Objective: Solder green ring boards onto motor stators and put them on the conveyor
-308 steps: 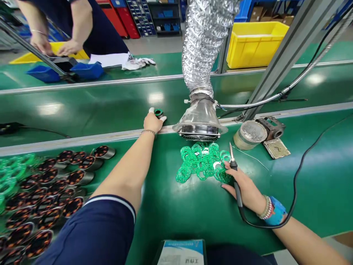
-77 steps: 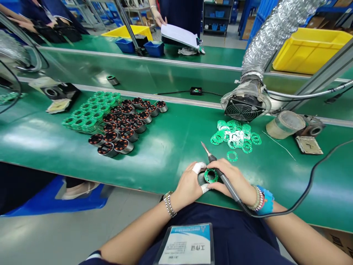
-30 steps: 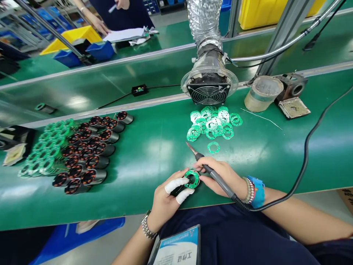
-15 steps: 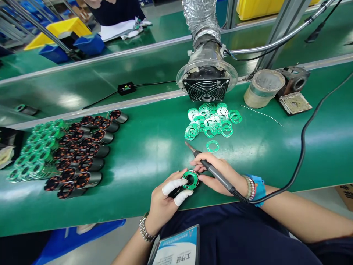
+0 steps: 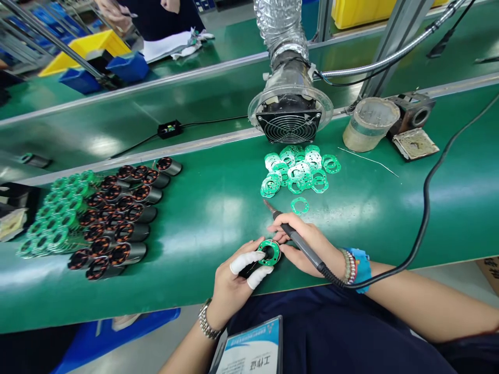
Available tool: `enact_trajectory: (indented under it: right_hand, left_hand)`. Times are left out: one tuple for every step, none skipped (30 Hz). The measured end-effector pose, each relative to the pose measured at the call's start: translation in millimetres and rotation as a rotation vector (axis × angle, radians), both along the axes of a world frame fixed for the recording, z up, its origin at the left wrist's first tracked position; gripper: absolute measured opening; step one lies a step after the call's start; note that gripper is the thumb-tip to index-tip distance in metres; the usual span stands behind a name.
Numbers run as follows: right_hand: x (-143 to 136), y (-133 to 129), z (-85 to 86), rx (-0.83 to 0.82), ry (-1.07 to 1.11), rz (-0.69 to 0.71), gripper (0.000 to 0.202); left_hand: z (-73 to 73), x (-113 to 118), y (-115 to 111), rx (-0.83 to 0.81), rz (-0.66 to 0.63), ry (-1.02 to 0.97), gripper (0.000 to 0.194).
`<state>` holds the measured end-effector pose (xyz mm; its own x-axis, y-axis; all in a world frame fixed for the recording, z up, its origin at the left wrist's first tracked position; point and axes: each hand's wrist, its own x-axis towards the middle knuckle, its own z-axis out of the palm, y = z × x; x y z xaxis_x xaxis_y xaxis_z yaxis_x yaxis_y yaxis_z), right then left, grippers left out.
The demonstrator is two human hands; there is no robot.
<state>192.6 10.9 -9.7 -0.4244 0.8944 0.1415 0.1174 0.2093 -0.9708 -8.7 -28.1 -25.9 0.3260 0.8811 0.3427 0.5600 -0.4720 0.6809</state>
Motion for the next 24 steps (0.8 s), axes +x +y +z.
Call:
enact_trajectory:
  right_hand:
    - [1.3,-1.3,-0.6,0.050,-0.016,-0.003,0.040]
    - [2.8,-2.5,-1.1,0.107,-0.035,-0.006,0.038]
    - [4.3,-3.6,-1.5,0.163,-0.054,-0.007,0.036]
    - [5.7,-4.5,-1.8,0.211,-0.072,-0.005,0.034]
    - [6.8,-5.0,-2.1,0.246,-0.088,0.000,0.033]
    - [7.5,-5.1,-2.3,0.268,-0.099,0.005,0.033]
    - [7.8,-5.0,-2.7,0.280,-0.109,0.013,0.033]
    - [7.8,-4.7,-3.2,0.287,-0.120,0.024,0.033]
    - [7.5,-4.3,-3.9,0.293,-0.135,0.039,0.033]
    - [7.1,-3.9,-4.8,0.305,-0.151,0.057,0.033]
    - [6.6,-3.6,-5.6,0.321,-0.165,0.076,0.033]
    - [6.3,-3.3,-6.3,0.343,-0.176,0.094,0.033]
    - [6.1,-3.1,-6.7,0.364,-0.182,0.108,0.033]
    - [6.1,-2.9,-6.6,0.384,-0.183,0.117,0.033]
    - [6.3,-2.6,-6.0,0.398,-0.184,0.121,0.033]
    - [6.7,-2.4,-4.7,0.403,-0.186,0.123,0.032]
    - [7.2,-2.2,-2.9,0.397,-0.192,0.124,0.032]
    - [7.7,-2.1,-0.8,0.387,-0.199,0.119,0.031]
    - [8.2,-2.2,1.4,0.377,-0.204,0.112,0.031]
    - [8.4,-2.5,3.4,0.373,-0.209,0.106,0.031]
    - [8.4,-2.9,4.9,0.376,-0.213,0.102,0.031]
    - [8.2,-3.4,5.9,0.385,-0.215,0.103,0.032]
    - [7.8,-4.0,6.2,0.400,-0.218,0.108,0.033]
    - [7.3,-4.4,6.1,0.415,-0.223,0.117,0.032]
  left_hand:
    - [0.1,0.3,0.1,0.001,-0.001,-0.003,0.024]
    - [0.3,0.8,0.2,0.000,-0.001,-0.007,0.024]
    - [0.6,1.3,0.3,-0.002,-0.002,-0.011,0.023]
    - [1.0,1.9,0.4,-0.004,-0.002,-0.016,0.023]
    - [1.3,2.4,0.4,-0.005,-0.003,-0.020,0.022]
    - [1.6,3.0,0.5,-0.004,-0.002,-0.022,0.022]
    - [1.8,3.4,0.5,-0.002,-0.003,-0.024,0.022]
    - [1.9,3.6,0.6,-0.001,-0.003,-0.027,0.023]
    - [2.0,3.7,0.8,-0.001,-0.004,-0.032,0.024]
    - [2.0,3.5,1.0,-0.001,-0.005,-0.038,0.024]
    - [2.0,3.2,1.3,-0.001,-0.005,-0.041,0.025]
    - [2.1,2.8,1.7,-0.001,-0.003,-0.041,0.025]
    - [2.1,2.5,1.9,0.001,-0.001,-0.039,0.024]
    - [2.2,2.7,1.9,0.004,-0.001,-0.036,0.024]
    - [2.3,3.5,1.6,0.009,0.001,-0.034,0.024]
    - [2.4,5.3,0.9,0.016,0.006,-0.035,0.023]
    - [2.4,8.1,-0.4,0.025,0.017,-0.037,0.023]
    - [2.3,12.0,-2.2,0.039,0.035,-0.036,0.023]
    - [2.4,16.6,-4.3,0.059,0.063,-0.031,0.023]
    - [2.7,21.4,-6.5,0.081,0.095,-0.024,0.023]
    - [3.2,25.7,-8.6,0.104,0.128,-0.017,0.022]
    - [4.2,28.7,-10.4,0.118,0.155,-0.014,0.023]
    - [5.7,29.9,-11.7,0.116,0.165,-0.013,0.024]
    - [7.5,28.6,-12.7,0.088,0.154,-0.014,0.027]
